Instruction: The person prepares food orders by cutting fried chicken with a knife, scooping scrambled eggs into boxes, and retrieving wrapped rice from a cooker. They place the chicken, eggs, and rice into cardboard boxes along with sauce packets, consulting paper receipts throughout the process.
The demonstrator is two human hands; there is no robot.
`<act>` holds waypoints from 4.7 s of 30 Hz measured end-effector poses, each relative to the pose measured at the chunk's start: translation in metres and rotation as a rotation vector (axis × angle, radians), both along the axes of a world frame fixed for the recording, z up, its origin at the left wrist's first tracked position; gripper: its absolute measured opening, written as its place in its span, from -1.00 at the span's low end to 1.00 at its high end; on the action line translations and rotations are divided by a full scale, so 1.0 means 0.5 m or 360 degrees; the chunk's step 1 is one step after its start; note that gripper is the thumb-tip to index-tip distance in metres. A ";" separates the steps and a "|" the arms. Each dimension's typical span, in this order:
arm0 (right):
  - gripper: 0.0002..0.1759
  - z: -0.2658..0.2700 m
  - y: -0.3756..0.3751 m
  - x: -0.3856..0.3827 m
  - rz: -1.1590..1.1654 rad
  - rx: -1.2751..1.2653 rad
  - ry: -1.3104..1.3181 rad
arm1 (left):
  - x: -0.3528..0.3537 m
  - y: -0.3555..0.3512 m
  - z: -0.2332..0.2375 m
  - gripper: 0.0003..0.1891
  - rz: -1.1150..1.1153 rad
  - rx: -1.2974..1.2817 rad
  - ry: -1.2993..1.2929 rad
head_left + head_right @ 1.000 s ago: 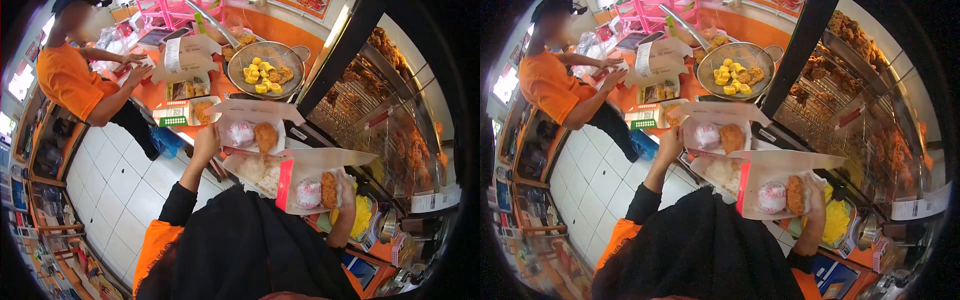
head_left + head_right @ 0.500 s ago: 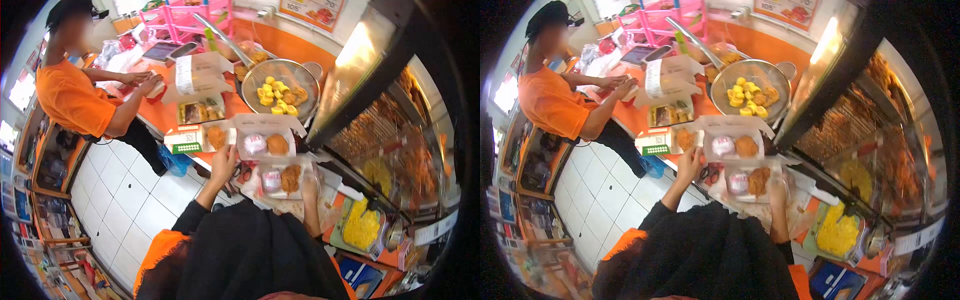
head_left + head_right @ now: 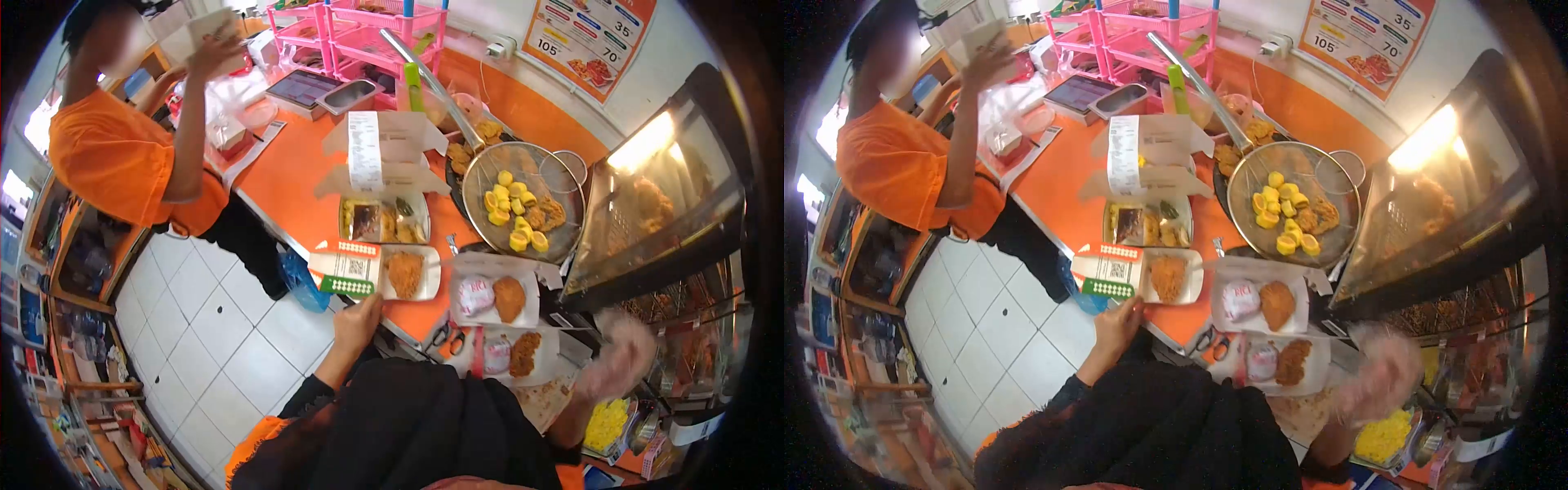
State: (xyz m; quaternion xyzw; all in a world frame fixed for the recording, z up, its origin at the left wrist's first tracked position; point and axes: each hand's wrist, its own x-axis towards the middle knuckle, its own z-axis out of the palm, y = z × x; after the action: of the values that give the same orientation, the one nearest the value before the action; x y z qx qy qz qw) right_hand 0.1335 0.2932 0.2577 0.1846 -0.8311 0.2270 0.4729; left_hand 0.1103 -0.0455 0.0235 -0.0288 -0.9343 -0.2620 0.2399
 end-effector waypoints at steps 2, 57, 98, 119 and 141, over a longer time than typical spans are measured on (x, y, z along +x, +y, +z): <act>-0.50 0.090 -0.132 -0.100 0.0278 0.0152 -0.0349 | -0.005 -0.048 0.013 -0.86 -0.0011 0.0033 -0.0006; -0.82 -0.154 -0.600 -0.891 0.0194 0.0768 -0.1134 | -0.642 -0.660 0.294 -0.62 0.0150 0.0338 0.1125; -0.79 0.129 -0.588 -0.585 -0.0231 -0.0301 -0.1786 | -0.811 -0.700 0.536 -0.79 -0.0020 0.0735 0.0374; -0.81 0.094 -0.530 -0.493 -0.0212 -0.0311 -0.1761 | -1.009 -0.683 0.348 -0.78 -0.0395 0.0050 0.0303; -0.74 0.064 -0.461 -0.500 -0.0970 -0.0784 -0.1895 | -1.722 -0.768 0.030 -0.61 -0.0607 -0.0691 0.0074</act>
State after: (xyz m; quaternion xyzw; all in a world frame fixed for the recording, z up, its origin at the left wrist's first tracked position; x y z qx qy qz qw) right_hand -0.1163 0.0628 0.2895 -0.3235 -0.8874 0.3282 0.0089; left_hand -0.7508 -0.4295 0.0387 -0.2606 -0.9405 -0.0956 0.1959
